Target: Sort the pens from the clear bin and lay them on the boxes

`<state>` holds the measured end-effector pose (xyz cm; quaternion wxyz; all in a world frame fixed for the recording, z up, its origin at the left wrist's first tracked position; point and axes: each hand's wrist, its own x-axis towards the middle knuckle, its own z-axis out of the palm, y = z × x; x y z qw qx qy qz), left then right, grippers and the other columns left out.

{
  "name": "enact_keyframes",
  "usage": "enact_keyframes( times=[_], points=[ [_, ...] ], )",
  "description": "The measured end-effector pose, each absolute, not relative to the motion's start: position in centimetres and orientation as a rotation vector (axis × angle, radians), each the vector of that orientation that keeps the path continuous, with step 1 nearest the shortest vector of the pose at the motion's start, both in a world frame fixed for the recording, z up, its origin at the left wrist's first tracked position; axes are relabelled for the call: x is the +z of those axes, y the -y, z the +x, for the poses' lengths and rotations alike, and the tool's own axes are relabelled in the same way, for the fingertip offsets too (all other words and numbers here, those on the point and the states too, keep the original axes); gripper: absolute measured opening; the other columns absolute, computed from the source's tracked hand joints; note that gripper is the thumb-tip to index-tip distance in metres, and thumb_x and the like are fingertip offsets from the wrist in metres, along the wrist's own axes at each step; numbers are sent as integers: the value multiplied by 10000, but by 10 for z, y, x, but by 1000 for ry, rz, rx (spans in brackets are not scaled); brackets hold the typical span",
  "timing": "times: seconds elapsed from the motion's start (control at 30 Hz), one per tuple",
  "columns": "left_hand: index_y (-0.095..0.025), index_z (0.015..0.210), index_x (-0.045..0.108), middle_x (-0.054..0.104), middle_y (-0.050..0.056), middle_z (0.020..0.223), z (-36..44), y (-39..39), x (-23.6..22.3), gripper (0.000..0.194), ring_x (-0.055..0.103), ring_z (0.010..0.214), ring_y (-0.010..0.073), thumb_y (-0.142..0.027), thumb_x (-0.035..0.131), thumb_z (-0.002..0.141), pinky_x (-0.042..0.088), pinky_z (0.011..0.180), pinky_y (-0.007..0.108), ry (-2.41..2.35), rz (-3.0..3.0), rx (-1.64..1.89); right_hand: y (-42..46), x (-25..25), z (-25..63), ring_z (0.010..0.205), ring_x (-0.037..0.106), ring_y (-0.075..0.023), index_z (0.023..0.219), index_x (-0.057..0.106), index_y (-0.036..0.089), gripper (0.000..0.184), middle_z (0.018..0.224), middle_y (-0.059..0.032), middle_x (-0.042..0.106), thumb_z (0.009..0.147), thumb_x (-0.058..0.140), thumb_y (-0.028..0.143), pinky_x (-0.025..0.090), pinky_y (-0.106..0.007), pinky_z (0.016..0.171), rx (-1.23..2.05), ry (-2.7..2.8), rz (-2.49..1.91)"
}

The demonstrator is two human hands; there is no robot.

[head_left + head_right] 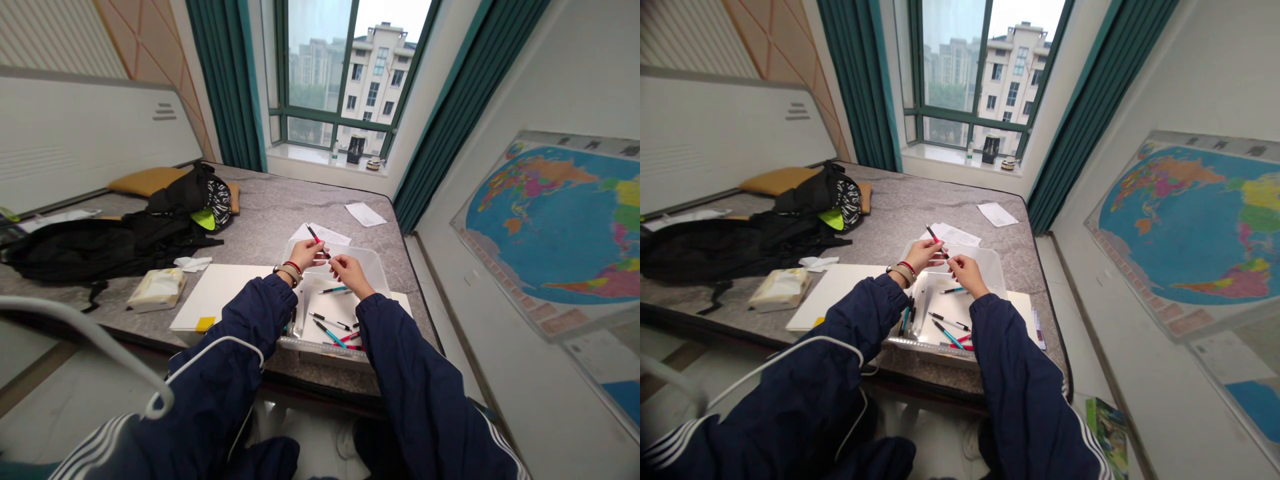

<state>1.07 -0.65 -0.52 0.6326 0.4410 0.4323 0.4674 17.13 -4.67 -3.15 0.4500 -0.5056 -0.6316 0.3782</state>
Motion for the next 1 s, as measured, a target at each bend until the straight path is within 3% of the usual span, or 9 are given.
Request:
enact_keyframes(
  times=[0.17,0.5,1.0],
  points=[
    [-156,894,660,705,96,1014,10,7,-3,197,651,641,122,-344,683,841,586,634,294,-1023,1034,1024,50,-30,171,520,559,-117,820,665,172,296,654,0,631,777,664,465,429,-217,461,911,1645,-1206],
    [-169,1101,667,684,62,943,10,13,-2,311,576,600,82,-352,664,849,528,571,226,-975,1155,835,54,-31,173,580,497,-124,769,664,168,315,625,16,590,719,766,461,390,-245,593,468,1771,-1232],
    [-163,1102,672,693,56,915,12,14,-4,305,556,561,73,-346,648,859,527,584,247,-1011,1221,809,54,-33,176,605,505,-121,762,663,162,249,672,2,625,811,694,404,381,-236,630,442,1920,-1303]
  ],
)
